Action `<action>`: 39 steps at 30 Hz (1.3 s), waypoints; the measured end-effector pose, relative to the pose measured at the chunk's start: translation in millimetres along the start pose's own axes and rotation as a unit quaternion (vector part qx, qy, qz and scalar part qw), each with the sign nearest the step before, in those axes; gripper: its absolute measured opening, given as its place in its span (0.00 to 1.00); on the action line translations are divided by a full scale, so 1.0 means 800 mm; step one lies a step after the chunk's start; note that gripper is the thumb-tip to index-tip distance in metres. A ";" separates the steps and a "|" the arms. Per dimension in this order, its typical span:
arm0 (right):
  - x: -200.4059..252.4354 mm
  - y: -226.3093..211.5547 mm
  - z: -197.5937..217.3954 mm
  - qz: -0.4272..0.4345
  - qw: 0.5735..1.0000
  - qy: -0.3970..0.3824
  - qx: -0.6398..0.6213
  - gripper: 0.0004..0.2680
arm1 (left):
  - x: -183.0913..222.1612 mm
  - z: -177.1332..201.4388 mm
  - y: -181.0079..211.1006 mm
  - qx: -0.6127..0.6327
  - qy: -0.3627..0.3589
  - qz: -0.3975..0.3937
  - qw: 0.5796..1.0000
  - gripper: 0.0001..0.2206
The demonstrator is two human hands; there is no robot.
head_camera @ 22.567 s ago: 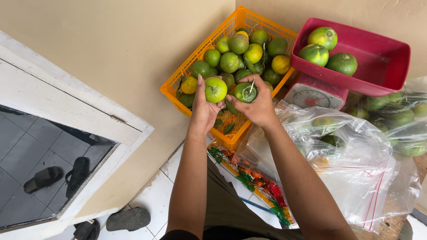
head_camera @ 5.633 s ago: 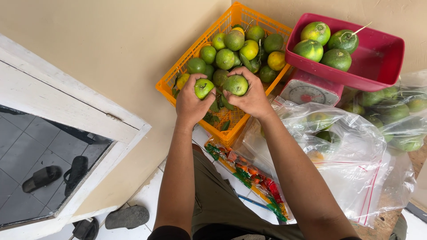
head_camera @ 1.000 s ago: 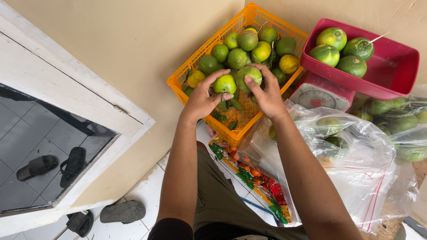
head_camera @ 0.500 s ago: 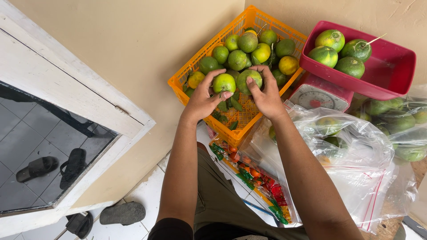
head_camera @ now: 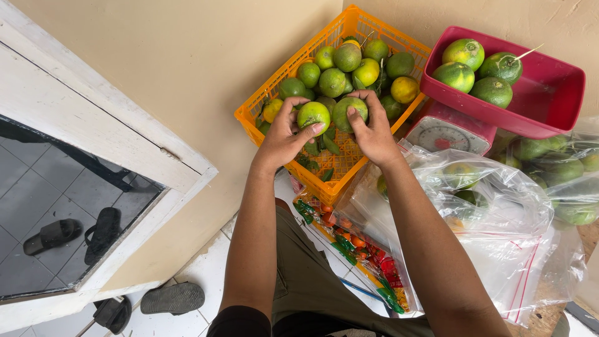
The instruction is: Picking green citrus fruits from a crate, inspecting them, and placing them into a container on a scale for packing.
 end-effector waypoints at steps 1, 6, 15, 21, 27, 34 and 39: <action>0.000 0.000 0.000 0.000 1.000 0.000 0.000 0.10 | 0.000 0.000 0.001 0.000 0.000 0.000 1.000 0.25; 0.000 0.001 0.001 0.002 1.000 -0.006 0.018 0.11 | 0.002 0.001 0.001 0.009 0.006 0.000 1.000 0.25; -0.001 0.011 0.003 0.001 1.000 -0.008 0.024 0.11 | -0.001 0.006 -0.015 0.008 0.019 -0.002 1.000 0.24; -0.001 0.021 0.006 -0.003 1.000 0.003 0.011 0.11 | 0.002 0.008 -0.015 -0.038 0.033 0.014 0.999 0.22; 0.000 0.010 0.003 -0.029 0.999 0.022 0.001 0.12 | 0.012 -0.002 0.025 -0.106 0.059 0.076 0.990 0.24; 0.009 -0.047 -0.008 -0.013 0.998 0.058 -0.036 0.25 | 0.017 -0.018 0.052 -0.184 0.063 0.132 0.972 0.31; 0.032 -0.068 -0.012 -0.015 0.997 0.076 0.014 0.25 | 0.015 -0.021 0.056 -0.175 0.071 0.156 0.969 0.35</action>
Point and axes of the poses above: each hand's wrist, its own x-axis away from the middle knuckle, its own z-axis out of the back of the hand, y = z × x, the point moved 5 cm from there along -x, towards the middle knuckle, and after that the axes turned 5 degrees about -y, right-handed, at the moved point
